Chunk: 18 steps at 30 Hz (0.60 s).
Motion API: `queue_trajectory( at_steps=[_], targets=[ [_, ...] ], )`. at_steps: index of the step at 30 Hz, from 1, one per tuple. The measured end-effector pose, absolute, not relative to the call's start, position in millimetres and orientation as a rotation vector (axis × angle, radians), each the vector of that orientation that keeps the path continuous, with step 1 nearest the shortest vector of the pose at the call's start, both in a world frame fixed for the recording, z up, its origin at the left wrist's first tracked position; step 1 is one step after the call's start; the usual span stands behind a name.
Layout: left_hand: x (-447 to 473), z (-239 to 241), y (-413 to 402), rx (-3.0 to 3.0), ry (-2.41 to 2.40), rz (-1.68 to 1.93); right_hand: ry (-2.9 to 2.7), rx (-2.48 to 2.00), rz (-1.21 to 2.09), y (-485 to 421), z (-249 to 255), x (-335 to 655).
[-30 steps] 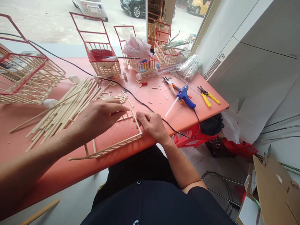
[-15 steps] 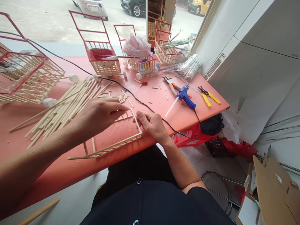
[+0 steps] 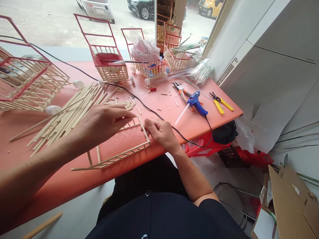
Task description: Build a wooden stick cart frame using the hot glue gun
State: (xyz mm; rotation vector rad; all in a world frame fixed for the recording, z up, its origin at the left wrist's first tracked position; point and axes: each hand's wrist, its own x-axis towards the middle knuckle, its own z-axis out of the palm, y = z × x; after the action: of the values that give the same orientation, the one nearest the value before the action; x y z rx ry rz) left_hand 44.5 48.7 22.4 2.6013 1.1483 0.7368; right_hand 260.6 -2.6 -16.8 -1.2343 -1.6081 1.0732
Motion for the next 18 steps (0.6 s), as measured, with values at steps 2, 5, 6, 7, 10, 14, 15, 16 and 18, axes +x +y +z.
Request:
queue_trajectory(
  at_steps=[2,5,6,7,10,14,15,16,18],
  targets=[
    [43.5,24.1,48.3,2.599,1.168,0.766,-1.598,-1.218,1.083,-3.2,-16.5,260.2],
    [41.6,27.5,47.8,2.567,1.192,0.822,-1.57,-1.204,1.098,-4.0,-16.4,260.0],
    [40.9,28.7,47.8,2.558,1.203,0.827,-1.565,-1.203,1.101,-4.3,-16.3,260.0],
    [40.2,30.0,47.9,2.552,1.218,0.829,-1.565,-1.199,1.102,-4.5,-16.2,260.1],
    [38.3,32.9,48.6,2.547,1.249,0.822,-1.588,-1.173,1.081,-4.9,-16.0,260.7],
    [37.4,33.4,50.6,2.561,1.256,0.794,-1.614,-1.178,1.009,-4.5,-16.1,262.4],
    [37.5,33.0,51.1,2.561,1.261,0.787,-1.621,-1.192,0.993,-4.4,-16.0,262.9],
    [37.6,32.4,51.4,2.56,1.268,0.783,-1.631,-1.206,0.986,-4.5,-15.9,263.3],
    [37.7,31.0,51.9,2.556,1.283,0.776,-1.652,-1.226,0.99,-4.9,-15.1,263.8]
  ],
)
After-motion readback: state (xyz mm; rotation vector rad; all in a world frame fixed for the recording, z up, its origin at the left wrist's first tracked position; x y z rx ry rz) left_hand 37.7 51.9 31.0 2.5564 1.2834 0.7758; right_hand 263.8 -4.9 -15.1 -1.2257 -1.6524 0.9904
